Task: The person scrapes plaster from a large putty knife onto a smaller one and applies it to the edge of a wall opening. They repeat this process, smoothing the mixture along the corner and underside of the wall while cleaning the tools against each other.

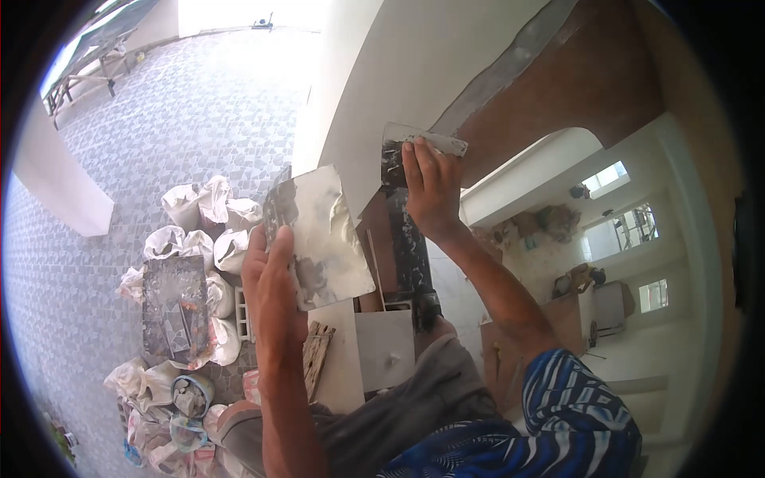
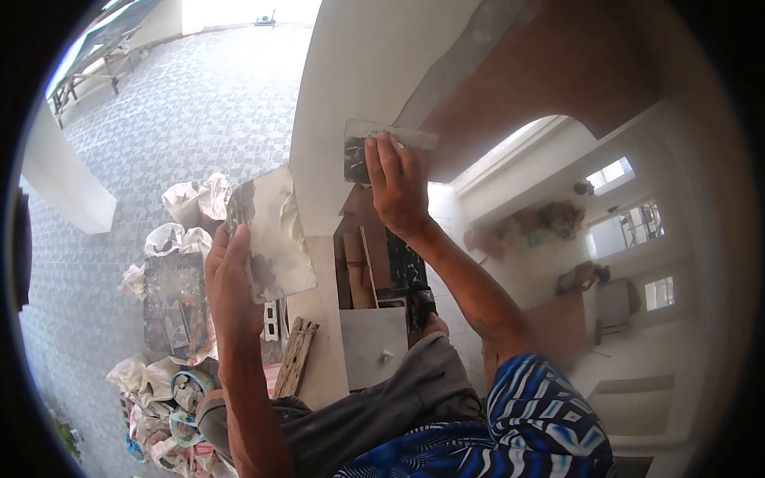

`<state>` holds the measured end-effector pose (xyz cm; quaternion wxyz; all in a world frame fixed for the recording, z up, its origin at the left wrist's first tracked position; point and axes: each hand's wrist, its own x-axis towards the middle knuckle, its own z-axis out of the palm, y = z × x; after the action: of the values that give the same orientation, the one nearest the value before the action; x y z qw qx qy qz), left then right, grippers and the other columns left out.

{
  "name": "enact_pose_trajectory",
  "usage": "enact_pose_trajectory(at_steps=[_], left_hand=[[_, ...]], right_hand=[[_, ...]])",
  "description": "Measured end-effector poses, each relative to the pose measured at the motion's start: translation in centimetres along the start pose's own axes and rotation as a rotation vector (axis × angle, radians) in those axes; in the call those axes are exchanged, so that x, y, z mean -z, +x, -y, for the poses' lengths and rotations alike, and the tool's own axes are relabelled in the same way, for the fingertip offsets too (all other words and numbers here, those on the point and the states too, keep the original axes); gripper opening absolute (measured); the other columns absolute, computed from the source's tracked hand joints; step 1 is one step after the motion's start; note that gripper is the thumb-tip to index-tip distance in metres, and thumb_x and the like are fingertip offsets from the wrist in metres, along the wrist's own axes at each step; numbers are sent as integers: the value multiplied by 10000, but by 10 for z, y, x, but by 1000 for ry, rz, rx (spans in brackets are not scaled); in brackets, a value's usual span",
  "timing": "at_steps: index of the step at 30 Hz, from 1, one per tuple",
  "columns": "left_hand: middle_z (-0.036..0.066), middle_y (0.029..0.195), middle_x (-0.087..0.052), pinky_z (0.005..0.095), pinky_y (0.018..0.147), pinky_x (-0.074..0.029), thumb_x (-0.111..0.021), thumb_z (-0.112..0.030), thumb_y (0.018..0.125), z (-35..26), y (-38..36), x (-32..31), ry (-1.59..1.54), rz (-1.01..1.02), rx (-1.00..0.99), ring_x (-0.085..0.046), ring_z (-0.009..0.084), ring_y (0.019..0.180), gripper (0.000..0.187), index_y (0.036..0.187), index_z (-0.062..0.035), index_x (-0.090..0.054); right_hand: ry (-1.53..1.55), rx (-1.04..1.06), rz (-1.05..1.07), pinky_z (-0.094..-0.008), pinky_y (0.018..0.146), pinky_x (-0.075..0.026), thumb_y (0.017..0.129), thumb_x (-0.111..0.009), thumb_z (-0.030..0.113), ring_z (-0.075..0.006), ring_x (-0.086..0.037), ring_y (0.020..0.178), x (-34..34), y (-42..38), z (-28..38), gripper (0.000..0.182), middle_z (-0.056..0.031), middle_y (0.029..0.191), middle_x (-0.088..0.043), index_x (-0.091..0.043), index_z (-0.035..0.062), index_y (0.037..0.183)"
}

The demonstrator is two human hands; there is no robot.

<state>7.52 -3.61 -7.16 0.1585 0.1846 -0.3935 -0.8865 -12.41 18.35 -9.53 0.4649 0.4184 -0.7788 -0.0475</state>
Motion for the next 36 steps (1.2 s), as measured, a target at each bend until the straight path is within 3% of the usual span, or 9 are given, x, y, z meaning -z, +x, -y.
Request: enact_pose_trajectory(at_steps=[14,18,21,24,26,27,30,34,36], left_hand=[[176,1265,-655,281,904,-557,-567,-159,1063,-6,-15,-13,-13,-92,-19,-671,166,1062,620,1537,145,-306],[160,1243,-662,280,873,-571,-543,-149,1069,-16,-24,-16,12,-64,-53,-677,156,1042,531,1497,123,-385],[152,1227,-666,279,849,-580,-527,-139,1071,-17,-24,-11,27,-64,-85,-681,151,1014,452,1445,103,-450],[159,1220,-666,285,845,-576,-524,-133,1071,-6,-16,-5,39,-122,-94,-680,154,992,420,1418,98,-475],[160,1207,-666,292,843,-573,-525,-130,1066,6,-13,0,31,-148,-53,-679,159,988,426,1420,102,-471],[161,1201,-666,295,841,-572,-525,-128,1064,11,-10,2,25,-158,-38,-678,162,986,429,1421,103,-469],[158,1183,-667,302,840,-568,-524,-125,1058,26,-2,2,81,-170,22,-676,164,988,405,1392,102,-486],[163,1181,-672,315,822,-589,-520,-120,1054,30,-5,-11,-10,-92,87,-694,183,988,360,1346,90,-513],[144,1197,-652,288,800,-569,-541,-173,1067,32,-6,-13,-62,-45,145,-674,157,967,472,1435,103,-433]], right_hand=[[177,28,151,-498,1015,-456,964,-591,49,-353,-542,1232,-46,-78,44,464,-218,1399,-528,-542,-61,1412],[403,20,399,-483,1005,-458,938,-605,44,-301,-547,1184,-36,-114,65,397,-180,1300,-577,-600,-43,1325],[599,-190,380,-416,957,-485,944,-598,16,-250,-598,1096,-11,-121,71,340,-164,1169,-632,-623,-33,1279],[1042,-924,748,-338,895,-506,984,-586,33,-173,-634,974,53,-70,55,265,-102,1069,-683,-638,-19,1239],[1741,-1262,460,-283,847,-507,1032,-582,91,-102,-623,896,59,-79,47,191,-25,1011,-704,-651,-7,1181],[1792,-1336,440,-269,853,-503,1036,-599,126,-65,-596,910,80,-59,43,188,17,1056,-687,-660,3,1164],[1819,-1230,415,-287,923,-514,1017,-573,20,-110,-647,1040,95,-53,32,235,-45,1175,-697,-673,-7,1228],[1377,-742,382,-230,713,-469,1045,-549,108,-27,-535,817,128,-31,42,338,-53,1136,-698,-598,2,1362],[1383,-413,316,-351,936,-526,1070,-550,126,-189,-651,1069,133,-24,43,405,-183,1399,-621,-533,29,1462]])
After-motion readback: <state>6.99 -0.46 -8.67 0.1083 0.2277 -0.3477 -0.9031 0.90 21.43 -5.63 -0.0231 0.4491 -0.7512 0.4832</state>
